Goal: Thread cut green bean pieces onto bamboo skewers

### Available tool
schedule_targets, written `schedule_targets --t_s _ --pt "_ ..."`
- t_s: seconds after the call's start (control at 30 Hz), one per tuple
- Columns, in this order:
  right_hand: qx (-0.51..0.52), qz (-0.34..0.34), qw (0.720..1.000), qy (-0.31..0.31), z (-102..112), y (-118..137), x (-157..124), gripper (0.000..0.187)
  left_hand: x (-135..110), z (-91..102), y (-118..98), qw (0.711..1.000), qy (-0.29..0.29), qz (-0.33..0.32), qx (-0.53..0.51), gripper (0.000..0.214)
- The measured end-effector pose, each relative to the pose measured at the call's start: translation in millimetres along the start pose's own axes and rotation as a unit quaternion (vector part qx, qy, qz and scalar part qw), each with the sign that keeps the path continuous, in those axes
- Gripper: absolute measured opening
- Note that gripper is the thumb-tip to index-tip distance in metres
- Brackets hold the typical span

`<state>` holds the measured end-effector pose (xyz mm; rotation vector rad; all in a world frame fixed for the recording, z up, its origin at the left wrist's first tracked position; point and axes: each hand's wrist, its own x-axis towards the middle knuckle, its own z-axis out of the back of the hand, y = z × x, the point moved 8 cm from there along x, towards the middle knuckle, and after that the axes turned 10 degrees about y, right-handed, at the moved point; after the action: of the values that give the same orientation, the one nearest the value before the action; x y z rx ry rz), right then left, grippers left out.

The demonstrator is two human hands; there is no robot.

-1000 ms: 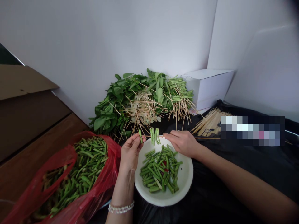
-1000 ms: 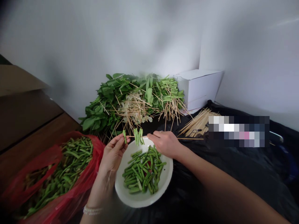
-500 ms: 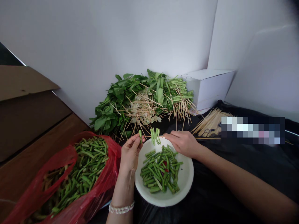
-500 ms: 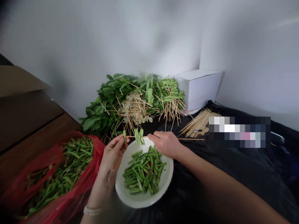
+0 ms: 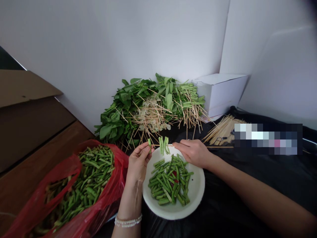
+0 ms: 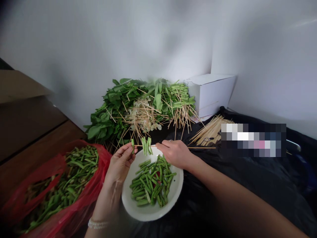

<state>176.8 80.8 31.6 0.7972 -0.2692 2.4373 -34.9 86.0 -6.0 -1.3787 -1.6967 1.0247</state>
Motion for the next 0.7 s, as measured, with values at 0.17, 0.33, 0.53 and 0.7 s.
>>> schedule_targets --t_s 0.17,0.33,0.53,0.7 --pt "0.0 0.001 1.0 -0.003 0 0 0 0.032 -1 -0.9 3 0.999 0.011 0.045 -0.012 0.027" --pt "0.001 0.002 1.0 -0.003 0 1 0 0.032 -5 -13.9 12 0.993 0.06 0.099 0.008 0.024" --pt "-0.002 0.004 1.0 0.004 0 2 1 0.031 -5 -17.0 9 0.992 0.07 0.055 0.088 0.027" --pt "-0.004 -0.025 1.0 -0.007 1 -4 0 0.028 -4 -25.9 8 0.952 0.146 0.006 0.269 0.024"
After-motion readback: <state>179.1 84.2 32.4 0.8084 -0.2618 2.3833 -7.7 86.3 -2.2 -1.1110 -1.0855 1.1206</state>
